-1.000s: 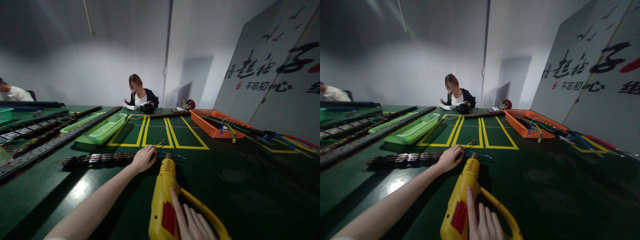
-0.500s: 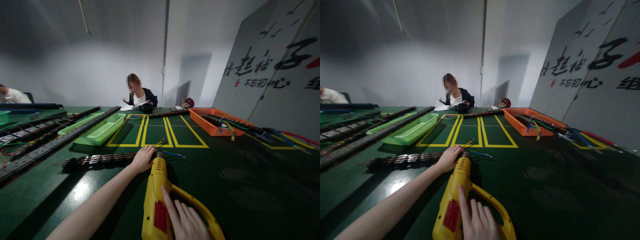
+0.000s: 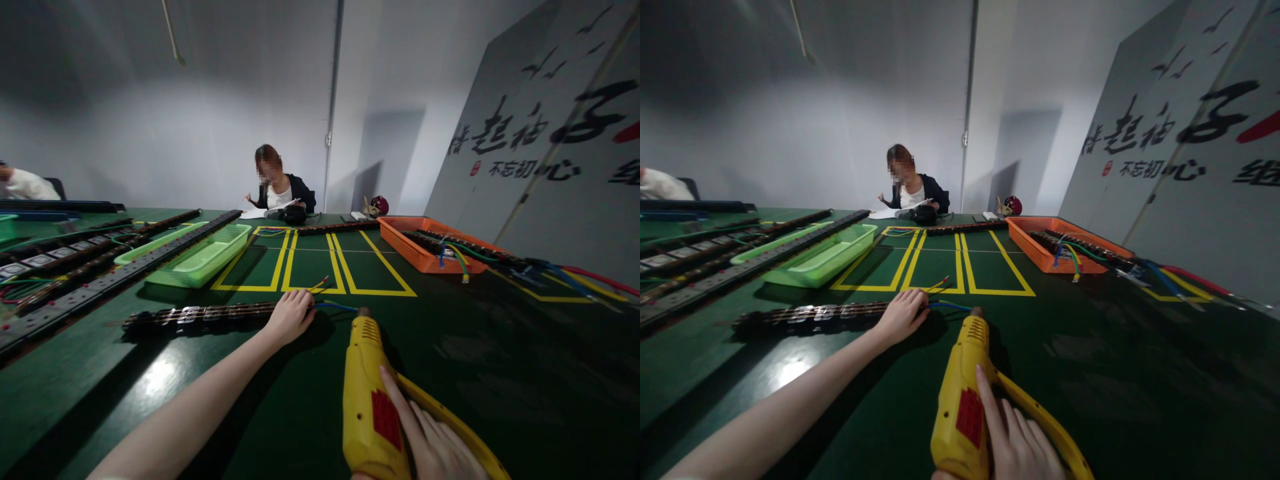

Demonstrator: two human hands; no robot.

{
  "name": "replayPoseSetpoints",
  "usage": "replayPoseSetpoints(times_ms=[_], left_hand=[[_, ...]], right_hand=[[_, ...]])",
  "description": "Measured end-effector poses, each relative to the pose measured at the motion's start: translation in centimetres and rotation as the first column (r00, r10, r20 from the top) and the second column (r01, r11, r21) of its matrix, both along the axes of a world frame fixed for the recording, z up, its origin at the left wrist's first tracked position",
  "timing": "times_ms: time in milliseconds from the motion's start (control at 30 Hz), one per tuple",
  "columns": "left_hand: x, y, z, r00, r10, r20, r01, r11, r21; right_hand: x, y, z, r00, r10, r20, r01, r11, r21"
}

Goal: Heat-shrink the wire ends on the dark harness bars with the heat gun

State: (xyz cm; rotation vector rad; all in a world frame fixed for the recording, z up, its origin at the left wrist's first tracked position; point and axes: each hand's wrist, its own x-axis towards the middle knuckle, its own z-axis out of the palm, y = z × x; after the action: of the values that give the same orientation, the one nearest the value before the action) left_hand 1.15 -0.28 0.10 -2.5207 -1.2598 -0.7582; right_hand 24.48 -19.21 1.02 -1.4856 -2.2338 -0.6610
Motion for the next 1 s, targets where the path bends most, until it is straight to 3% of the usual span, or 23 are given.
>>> replayPoseSetpoints(times_ms=[267, 467, 567, 800, 1000], left_hand=[[0.0, 0.0, 0.1, 1.0, -0.024, 0.007, 0.024, 0.999, -0.025], [-0.1, 0.0, 0.1, 0.998, -0.05, 0.041, 0.052, 0.998, -0.034], [-0.1, 0.0, 0.2, 0.997, -0.054, 0.05, 0.056, 0.998, -0.037], [-0.2, 0.2, -0.1, 0.998, -0.044, 0.043, 0.047, 0.997, -0.067], [-0.3, 0.1, 0.0, 0.999, -0.042, 0.029, 0.044, 0.996, -0.082]], right_hand=[[0.1, -0.2, -0.6, 1.0, -0.024, 0.017, 0.023, 0.999, 0.024], [-2.8, -0.3, -2.5, 0.986, -0.13, -0.101, 0.13, 0.991, -0.009], [-4.6, 0.0, -3.1, 0.988, -0.102, -0.118, 0.107, 0.994, 0.031], [-6.5, 0.8, -2.3, 0.998, 0.053, -0.034, -0.05, 0.996, 0.076], [-6.9, 0.4, -1.4, 0.996, 0.069, -0.051, -0.063, 0.991, 0.116]])
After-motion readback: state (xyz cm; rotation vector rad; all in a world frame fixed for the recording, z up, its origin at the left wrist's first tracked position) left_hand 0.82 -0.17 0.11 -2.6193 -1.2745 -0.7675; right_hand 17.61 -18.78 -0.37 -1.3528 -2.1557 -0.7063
